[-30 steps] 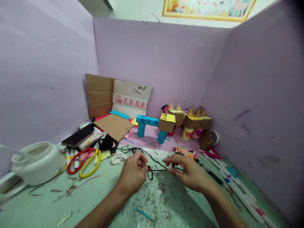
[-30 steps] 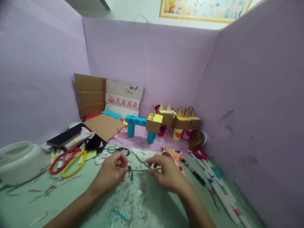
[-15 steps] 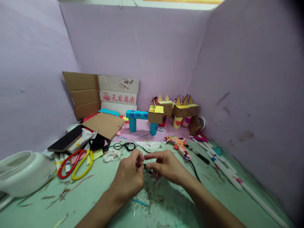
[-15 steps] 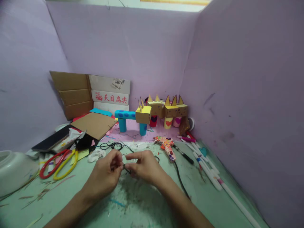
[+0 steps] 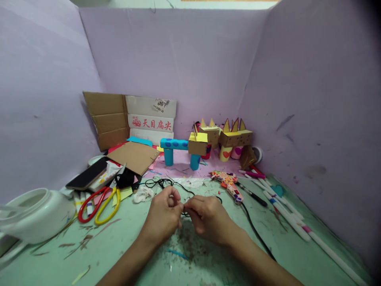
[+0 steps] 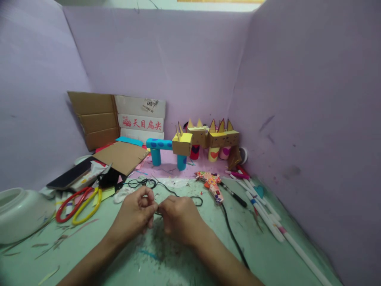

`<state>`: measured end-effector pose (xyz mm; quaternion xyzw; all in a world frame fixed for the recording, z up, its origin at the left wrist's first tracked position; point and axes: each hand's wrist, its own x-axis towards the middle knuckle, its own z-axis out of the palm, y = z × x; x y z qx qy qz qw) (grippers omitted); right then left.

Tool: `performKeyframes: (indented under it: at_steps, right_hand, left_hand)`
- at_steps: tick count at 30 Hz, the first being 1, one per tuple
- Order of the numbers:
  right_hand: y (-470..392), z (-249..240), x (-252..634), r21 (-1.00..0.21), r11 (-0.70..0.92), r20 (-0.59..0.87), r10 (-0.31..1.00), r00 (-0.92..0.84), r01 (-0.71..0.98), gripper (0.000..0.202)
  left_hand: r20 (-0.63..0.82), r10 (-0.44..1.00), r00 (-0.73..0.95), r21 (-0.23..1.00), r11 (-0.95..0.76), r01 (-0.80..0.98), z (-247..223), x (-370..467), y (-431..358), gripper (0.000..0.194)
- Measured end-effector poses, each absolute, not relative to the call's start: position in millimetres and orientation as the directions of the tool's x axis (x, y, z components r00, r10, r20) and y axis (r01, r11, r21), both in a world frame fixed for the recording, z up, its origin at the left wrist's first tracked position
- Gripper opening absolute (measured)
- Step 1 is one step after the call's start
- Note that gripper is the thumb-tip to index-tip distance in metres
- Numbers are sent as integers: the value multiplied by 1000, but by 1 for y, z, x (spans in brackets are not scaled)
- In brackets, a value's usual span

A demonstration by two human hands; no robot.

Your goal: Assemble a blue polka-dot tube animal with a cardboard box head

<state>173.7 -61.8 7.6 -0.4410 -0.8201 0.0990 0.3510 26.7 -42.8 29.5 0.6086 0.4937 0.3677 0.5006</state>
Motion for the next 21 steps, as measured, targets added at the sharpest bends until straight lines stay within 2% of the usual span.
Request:
performKeyframes:
  at_steps: [2,4,6,8,10,13,21]
  right_hand:
    - [-60,9,174,-536,564,524,806,-276,628,22]
    - [-57,10,174,-689,476,486,863,-138,546,18]
    - [-53,12,174,-885,314,334,943,-1,344,14]
    - [-50,14,174,-980,163,171,983,62,115,16]
    - [-48,14,174,-995,102,102,992,75,2,20]
    - [-47,12,173,-995,93,90,994,69,-35,23]
    - [-46,2,170,-980,162,154,985,81,-114,16]
  left_hand:
    - [-100,956,278,984,53,170,34,26,-42,16]
    - [-109,944,311,992,82,99,36,25,-41,25]
    - [-106,941,322,994,101,32,36,24,-39,33]
    - [-109,946,305,993,116,-4,34,23,-38,37]
    - [-116,952,284,992,123,-8,34,24,-37,37]
    - [-145,945,294,989,145,22,33,26,-37,32]
    - [-225,921,319,949,281,-140,25,29,-34,37]
